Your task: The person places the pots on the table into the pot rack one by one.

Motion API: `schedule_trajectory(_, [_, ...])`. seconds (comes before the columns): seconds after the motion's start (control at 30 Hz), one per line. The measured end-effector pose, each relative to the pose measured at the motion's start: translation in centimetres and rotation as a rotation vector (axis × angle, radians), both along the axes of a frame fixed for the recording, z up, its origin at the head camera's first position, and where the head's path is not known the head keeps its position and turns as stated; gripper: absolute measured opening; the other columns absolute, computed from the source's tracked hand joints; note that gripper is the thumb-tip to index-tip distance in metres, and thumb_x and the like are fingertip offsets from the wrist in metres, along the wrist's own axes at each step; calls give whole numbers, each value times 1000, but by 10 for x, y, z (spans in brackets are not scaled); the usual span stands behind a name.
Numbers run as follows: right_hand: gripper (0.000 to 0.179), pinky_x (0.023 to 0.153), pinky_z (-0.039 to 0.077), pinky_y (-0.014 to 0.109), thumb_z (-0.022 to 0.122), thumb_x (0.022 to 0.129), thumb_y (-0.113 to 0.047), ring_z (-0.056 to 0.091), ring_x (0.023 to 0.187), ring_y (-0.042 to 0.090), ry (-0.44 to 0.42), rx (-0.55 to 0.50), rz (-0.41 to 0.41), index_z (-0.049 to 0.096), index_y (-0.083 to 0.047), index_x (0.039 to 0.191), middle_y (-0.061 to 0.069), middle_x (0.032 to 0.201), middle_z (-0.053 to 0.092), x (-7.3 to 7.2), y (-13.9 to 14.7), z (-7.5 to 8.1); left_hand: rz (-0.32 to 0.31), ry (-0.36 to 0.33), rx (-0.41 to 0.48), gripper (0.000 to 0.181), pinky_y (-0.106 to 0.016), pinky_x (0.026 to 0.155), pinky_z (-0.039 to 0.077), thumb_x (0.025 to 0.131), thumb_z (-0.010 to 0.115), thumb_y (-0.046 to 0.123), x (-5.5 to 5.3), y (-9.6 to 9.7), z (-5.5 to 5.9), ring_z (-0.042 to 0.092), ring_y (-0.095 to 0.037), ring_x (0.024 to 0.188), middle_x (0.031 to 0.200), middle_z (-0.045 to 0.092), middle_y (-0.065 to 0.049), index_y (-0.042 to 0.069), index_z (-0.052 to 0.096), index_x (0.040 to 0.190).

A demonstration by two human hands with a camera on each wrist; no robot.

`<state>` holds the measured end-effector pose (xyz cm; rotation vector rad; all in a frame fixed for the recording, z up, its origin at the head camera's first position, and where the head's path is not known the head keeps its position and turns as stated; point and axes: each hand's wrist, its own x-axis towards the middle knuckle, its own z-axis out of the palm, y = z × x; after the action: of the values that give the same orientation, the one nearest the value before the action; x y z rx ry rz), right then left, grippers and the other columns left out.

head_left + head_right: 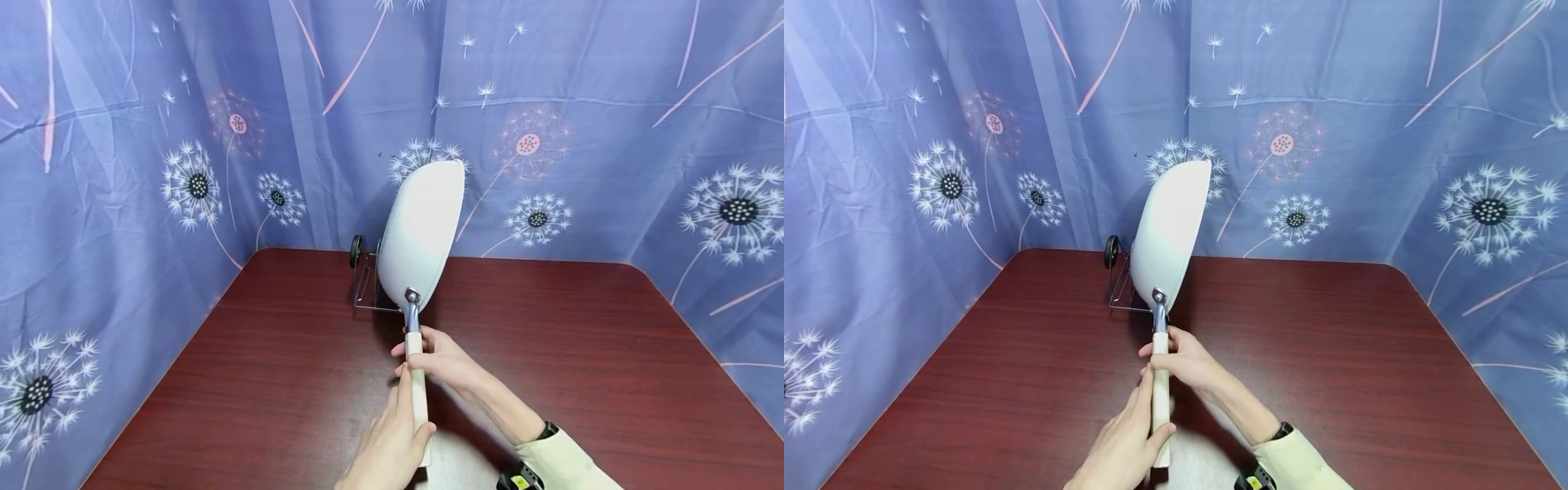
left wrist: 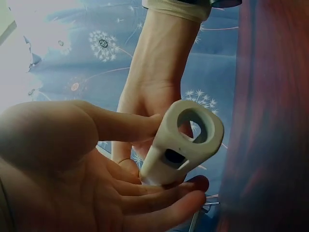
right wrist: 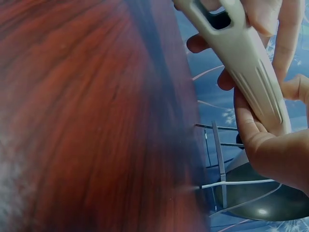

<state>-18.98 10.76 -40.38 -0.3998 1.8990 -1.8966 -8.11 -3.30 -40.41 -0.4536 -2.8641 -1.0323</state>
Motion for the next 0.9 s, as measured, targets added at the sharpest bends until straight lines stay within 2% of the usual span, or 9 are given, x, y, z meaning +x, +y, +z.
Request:
schedule_trajectory(0.23, [43,81,50,29,54,81,0,69,89,26,31,18,1,43,2,122,27,120,56,-1,-2,-3,-24,4,-35,85,-43,71,50,87,65,28,-2,-5,0,63,-30,93,136,47,-13,9,13,150])
schedule_trajectory(0.43, [45,80,52,31,53,81,1,67,90,24,47,4,5,41,3,125,27,122,53,0,0,-2,-13,15,-94,80,-46,72,50,86,65,35,-5,-11,7,61,-29,102,134,49,-8,11,21,149])
schedule_trajectory(0.5, [52,82,51,31,55,81,1,65,94,25,93,23,-5,38,3,130,28,123,52,0,1,-2,-21,27,-112,77,-47,72,50,87,63,36,-7,-15,10,60,-28,104,133,50,-5,13,23,149])
schedule_trajectory(0.67, [68,86,48,29,62,83,-9,60,104,26,256,165,-97,30,-4,143,21,129,51,1,11,3,-58,58,-149,70,-47,72,50,89,61,36,-11,-22,17,57,-23,109,131,50,-3,17,28,148])
schedule_trajectory(0.77, [66,88,49,28,64,86,-13,58,109,28,307,196,-124,31,-7,144,18,131,50,1,19,6,-68,76,-178,67,-46,70,50,89,61,36,-13,-25,21,57,-22,108,129,51,-2,18,32,146])
schedule_trajectory(0.9, [60,89,49,27,64,88,-15,55,115,33,371,182,-127,35,-8,141,20,131,50,0,29,8,-104,120,-229,64,-43,70,50,88,61,36,-16,-31,24,57,-19,107,127,52,1,18,36,144])
